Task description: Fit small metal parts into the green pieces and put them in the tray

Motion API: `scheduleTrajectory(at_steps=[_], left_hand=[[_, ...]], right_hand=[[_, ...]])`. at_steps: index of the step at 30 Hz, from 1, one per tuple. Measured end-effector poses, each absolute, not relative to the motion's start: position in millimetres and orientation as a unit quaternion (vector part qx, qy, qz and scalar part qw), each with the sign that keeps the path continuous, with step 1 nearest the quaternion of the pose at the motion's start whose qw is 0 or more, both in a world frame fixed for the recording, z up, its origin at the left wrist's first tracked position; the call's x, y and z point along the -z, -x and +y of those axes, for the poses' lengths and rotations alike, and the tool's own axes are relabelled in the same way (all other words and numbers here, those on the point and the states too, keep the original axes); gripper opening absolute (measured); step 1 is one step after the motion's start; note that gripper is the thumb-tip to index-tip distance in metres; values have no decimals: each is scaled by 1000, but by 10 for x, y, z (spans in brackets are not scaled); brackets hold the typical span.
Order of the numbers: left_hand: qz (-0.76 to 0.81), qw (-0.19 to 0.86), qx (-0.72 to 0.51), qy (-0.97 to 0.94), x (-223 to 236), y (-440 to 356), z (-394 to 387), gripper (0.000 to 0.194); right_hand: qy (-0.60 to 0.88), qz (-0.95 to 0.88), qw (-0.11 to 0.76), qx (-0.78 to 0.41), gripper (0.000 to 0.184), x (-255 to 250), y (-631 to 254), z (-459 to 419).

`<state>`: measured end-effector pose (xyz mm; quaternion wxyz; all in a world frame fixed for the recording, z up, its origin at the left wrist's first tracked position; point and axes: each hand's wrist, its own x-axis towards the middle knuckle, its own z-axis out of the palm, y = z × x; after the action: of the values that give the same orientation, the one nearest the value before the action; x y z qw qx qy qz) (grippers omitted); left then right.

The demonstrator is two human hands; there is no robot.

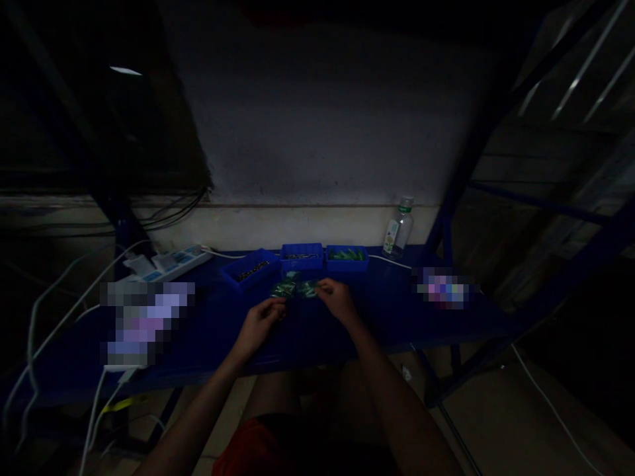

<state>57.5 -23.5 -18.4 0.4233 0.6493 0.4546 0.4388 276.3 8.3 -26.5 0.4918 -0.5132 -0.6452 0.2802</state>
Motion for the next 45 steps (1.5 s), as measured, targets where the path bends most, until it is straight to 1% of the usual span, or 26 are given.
scheduleTrajectory(at_steps=[2,3,4,6,7,9,11,13,16,19,20,21,23,25,26,30,33,35,37,39,40,42,43,45], left_hand=[[452,409,-434,-663,197,-575,-244,33],[450,403,-428,-673,208,-574,-249,33],[448,396,-419,-683,220,-573,-255,32],[448,385,-403,-699,238,-571,-265,31],[450,381,-396,-704,243,-570,-271,31],[453,378,-389,-707,242,-568,-281,30],[452,382,-387,-707,232,-567,-289,29],[446,388,-384,-709,217,-570,-294,28],[447,389,-376,-712,200,-578,-288,27],[468,381,-383,-700,197,-579,-264,27],[476,377,-391,-692,199,-575,-254,27],[486,370,-405,-681,203,-569,-244,28],[505,348,-439,-657,210,-549,-227,27],[522,324,-470,-634,214,-524,-219,25],[529,314,-481,-625,213,-513,-219,23],[542,304,-490,-611,212,-490,-221,21],[538,314,-489,-610,219,-496,-204,23],[534,319,-486,-613,220,-509,-189,27],[529,330,-473,-622,210,-530,-180,34],[517,349,-451,-638,185,-555,-185,42],[508,360,-435,-651,167,-567,-193,42],[489,374,-401,-678,128,-586,-214,34],[482,378,-387,-689,109,-592,-226,29],[479,381,-374,-697,81,-596,-247,28]], right_hand=[[578,-634,495,-140,24,59,-2949,265],[602,-633,482,-64,25,-46,-3041,359],[623,-634,459,9,26,-140,-3126,450],[651,-648,382,97,28,-261,-3252,612],[664,-659,332,117,28,-282,-3293,679],[683,-682,233,116,28,-259,-3341,789],[691,-697,169,93,27,-194,-3372,869],[687,-707,149,75,26,-151,-3405,922],[679,-717,144,69,25,-181,-3411,928],[660,-728,167,86,28,-241,-3203,814],[633,-743,197,95,29,-238,-3068,749],[593,-770,222,86,29,-217,-2907,676],[495,-835,238,38,33,-124,-2550,519],[460,-856,236,4,42,4,-2236,384],[462,-857,228,-1,44,64,-2120,334],[488,-843,226,9,22,189,-1985,260],[501,-817,286,-12,23,166,-2092,243],[508,-780,362,-49,23,150,-2181,202],[507,-735,435,-113,21,172,-2258,130],[502,-693,478,-198,21,241,-2312,40],[496,-678,485,-241,21,286,-2329,-6],[481,-665,480,-310,21,374,-2345,-86],[473,-662,476,-334,20,405,-2347,-118],[456,-660,470,-368,19,429,-2342,-162]])
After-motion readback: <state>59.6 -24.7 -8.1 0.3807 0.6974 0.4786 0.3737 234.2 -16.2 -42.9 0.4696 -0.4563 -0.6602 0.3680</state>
